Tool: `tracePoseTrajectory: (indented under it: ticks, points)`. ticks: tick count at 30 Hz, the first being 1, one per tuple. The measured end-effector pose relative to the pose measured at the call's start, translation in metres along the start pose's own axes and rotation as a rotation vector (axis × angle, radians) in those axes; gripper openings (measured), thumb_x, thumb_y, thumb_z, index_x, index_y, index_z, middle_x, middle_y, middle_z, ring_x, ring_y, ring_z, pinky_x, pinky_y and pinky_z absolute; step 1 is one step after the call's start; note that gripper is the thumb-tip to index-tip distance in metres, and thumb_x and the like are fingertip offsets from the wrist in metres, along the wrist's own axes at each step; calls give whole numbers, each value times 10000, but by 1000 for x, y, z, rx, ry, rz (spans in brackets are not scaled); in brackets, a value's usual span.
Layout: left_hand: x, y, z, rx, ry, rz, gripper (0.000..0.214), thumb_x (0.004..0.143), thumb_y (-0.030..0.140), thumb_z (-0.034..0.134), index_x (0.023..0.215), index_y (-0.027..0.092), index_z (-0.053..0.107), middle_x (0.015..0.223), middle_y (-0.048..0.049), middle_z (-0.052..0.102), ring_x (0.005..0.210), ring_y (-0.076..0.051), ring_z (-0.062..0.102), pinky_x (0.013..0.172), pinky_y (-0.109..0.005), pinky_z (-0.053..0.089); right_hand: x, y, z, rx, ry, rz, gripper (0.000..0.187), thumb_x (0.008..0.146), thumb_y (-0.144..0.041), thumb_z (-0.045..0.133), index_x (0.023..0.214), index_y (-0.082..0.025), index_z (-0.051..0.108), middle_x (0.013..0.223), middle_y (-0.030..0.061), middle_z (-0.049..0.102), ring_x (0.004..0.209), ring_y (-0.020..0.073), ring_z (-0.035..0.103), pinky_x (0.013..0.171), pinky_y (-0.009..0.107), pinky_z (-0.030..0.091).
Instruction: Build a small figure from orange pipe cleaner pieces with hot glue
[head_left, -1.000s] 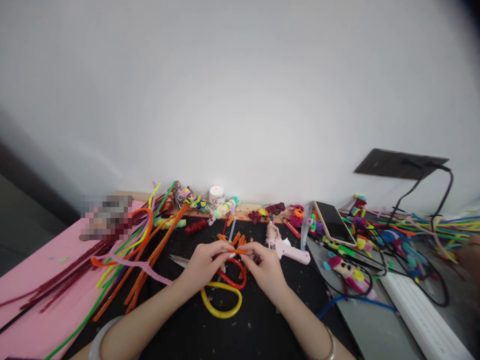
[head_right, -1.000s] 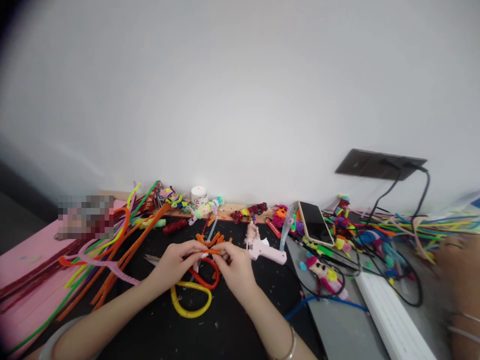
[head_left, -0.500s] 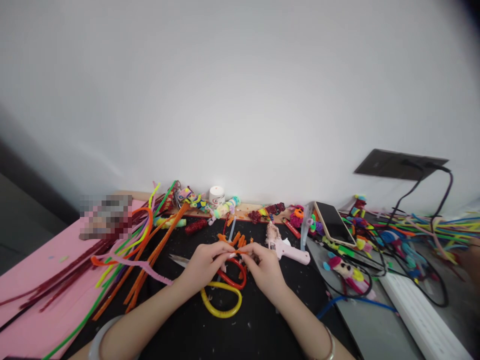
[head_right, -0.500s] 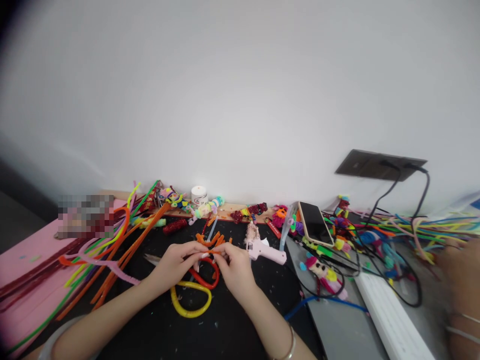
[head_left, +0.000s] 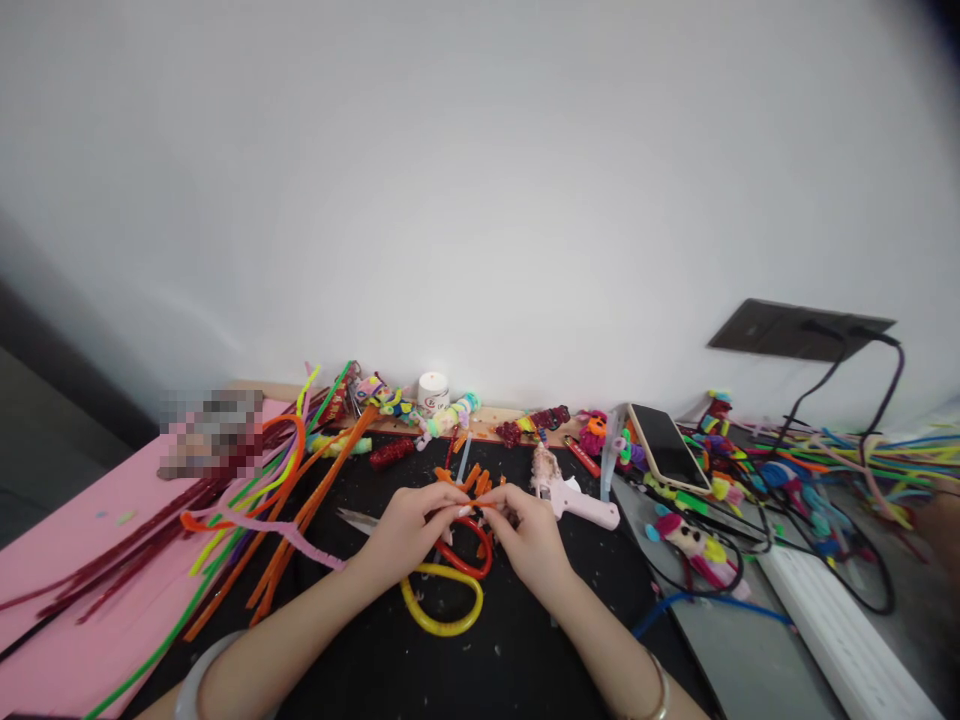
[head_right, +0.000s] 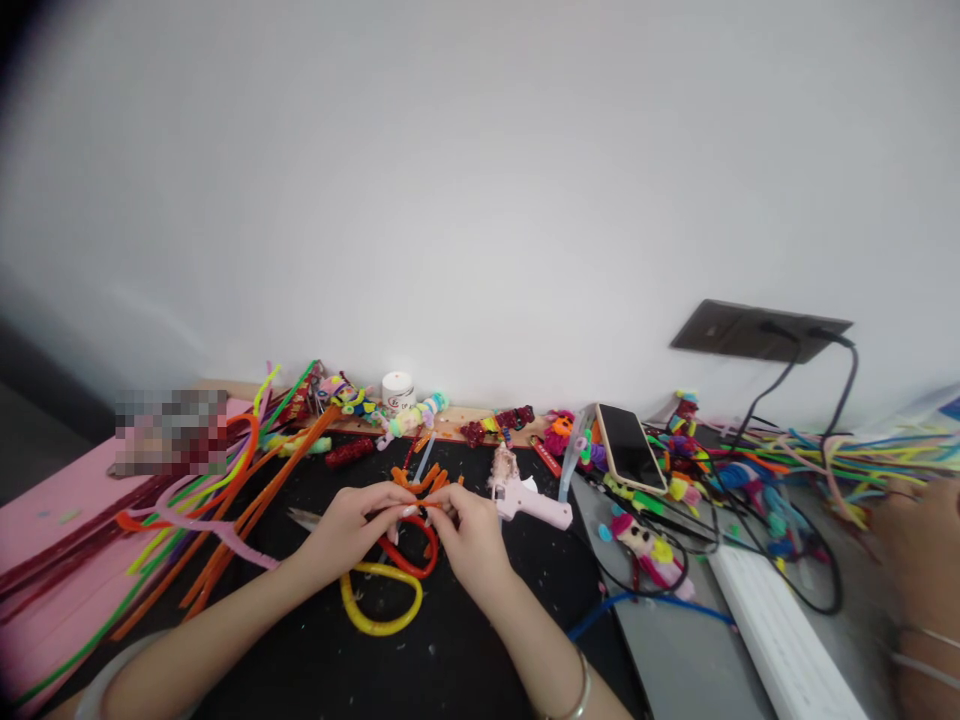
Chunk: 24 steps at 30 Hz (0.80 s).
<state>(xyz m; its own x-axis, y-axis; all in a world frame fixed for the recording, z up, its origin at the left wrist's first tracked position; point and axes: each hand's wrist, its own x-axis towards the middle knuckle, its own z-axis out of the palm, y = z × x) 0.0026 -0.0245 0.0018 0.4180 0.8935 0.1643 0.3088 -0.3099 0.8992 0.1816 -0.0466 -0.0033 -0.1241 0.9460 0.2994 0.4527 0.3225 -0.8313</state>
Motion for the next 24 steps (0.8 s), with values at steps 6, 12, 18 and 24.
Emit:
tracePoseTrajectory:
  ticks: [6, 12, 18, 24]
  points:
    - [0, -3, 1, -68, 13, -14, 147, 843, 246, 535, 908, 142, 615, 701, -11, 654, 502, -106, 587, 540, -214, 472, 1, 1, 1, 37, 12, 8, 117, 806, -144, 537, 853, -188, 635, 639, -10, 625, 525, 118, 557, 518, 217, 440]
    - [0, -2, 1, -59, 9, -20, 137, 842, 249, 536, 880, 140, 611, 686, 0, 625, 476, -93, 561, 507, -202, 451, 1, 2, 1, 58, 23, 24, 126, 786, -163, 535, 873, -178, 626, 625, -24, 562, 505, 106, 519, 498, 210, 427]
    - [-1, 0, 0, -53, 2, -6, 155, 849, 255, 528, 817, 136, 622, 650, 7, 600, 470, -90, 544, 501, -195, 440, 1, 1, 1, 76, 19, 36, 85, 770, -174, 564, 839, -178, 614, 616, -29, 560, 514, 107, 517, 490, 204, 418]
    - [-1, -2, 0, -15, -1, -8, 187, 848, 269, 537, 791, 137, 655, 593, 14, 593, 450, -91, 542, 507, -192, 434, 0, 3, 1, 79, 4, 34, 67, 793, -168, 550, 817, -183, 610, 617, -22, 573, 512, 111, 518, 493, 211, 417]
